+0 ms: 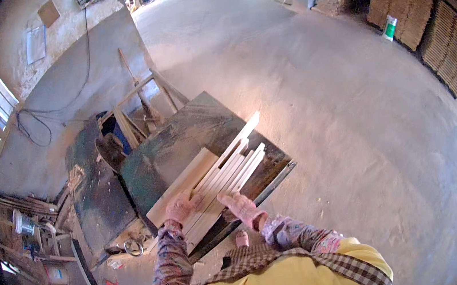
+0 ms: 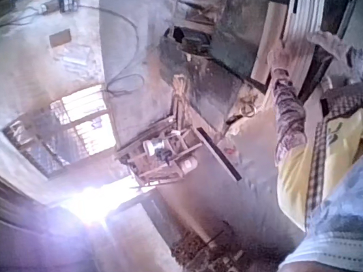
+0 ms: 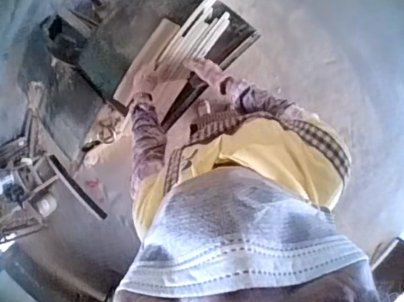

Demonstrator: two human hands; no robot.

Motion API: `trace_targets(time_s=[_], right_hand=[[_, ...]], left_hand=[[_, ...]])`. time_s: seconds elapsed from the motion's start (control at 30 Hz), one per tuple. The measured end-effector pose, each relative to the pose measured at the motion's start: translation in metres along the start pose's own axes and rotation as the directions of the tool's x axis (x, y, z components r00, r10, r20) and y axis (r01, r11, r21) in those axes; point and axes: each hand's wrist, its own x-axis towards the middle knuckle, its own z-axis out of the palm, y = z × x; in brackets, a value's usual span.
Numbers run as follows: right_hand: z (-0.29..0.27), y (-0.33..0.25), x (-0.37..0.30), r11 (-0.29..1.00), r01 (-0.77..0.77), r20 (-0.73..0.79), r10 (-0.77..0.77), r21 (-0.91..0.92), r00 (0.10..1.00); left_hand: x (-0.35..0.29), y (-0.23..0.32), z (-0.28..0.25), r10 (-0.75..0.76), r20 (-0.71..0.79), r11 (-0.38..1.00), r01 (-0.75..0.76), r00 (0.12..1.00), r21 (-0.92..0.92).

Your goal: The person carries two long wooden planks to a workbench and places them down. They then pick up and stack several smaller wooden planks on the bench, arranging them into a neat pile. Finally, the person picks up the stack of planks and walks away from the bench.

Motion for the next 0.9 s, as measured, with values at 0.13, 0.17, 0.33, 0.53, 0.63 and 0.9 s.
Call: trace_targets(time_s=[0.13,0.17,0.33,0.53,0.63,0.9], right_hand=[[0.001,0.033,0.006,0.824,0.389,0.104,-0.382,-0.412,0.918],[0.004,0.024,-0.001,0.824,0.406,0.144,-0.381,-0.396,0.913],[0.014,0.114,0.033,0.914,0.102,0.14,-0.169,0.394,0.976],[0.015,0.059,0.011,0.984,-0.112,0.17,0.088,0.139,0.982],[0.017,0.055,0.013,0.736,-0.214,0.202,0.107,0.642,0.973],[0.005,0.039,-0.027,0.021,-0.358,0.342,0.242,0.934,0.908]], left_hand=[[0.015,-0.01,-0.021,-0.008,0.023,0.99,0.004,1.0,0.141],[0.023,-0.024,-0.02,-0.018,-0.124,0.977,0.044,0.992,0.209],[0.062,-0.008,-0.004,-0.094,-0.128,0.949,0.128,0.987,0.288],[0.042,-0.021,-0.032,0.003,0.151,0.997,-0.014,0.989,0.071],[0.066,-0.07,-0.029,0.336,0.579,0.804,0.094,0.743,-0.587],[0.065,-0.066,0.011,0.452,0.289,0.858,-0.5,0.844,0.119]])
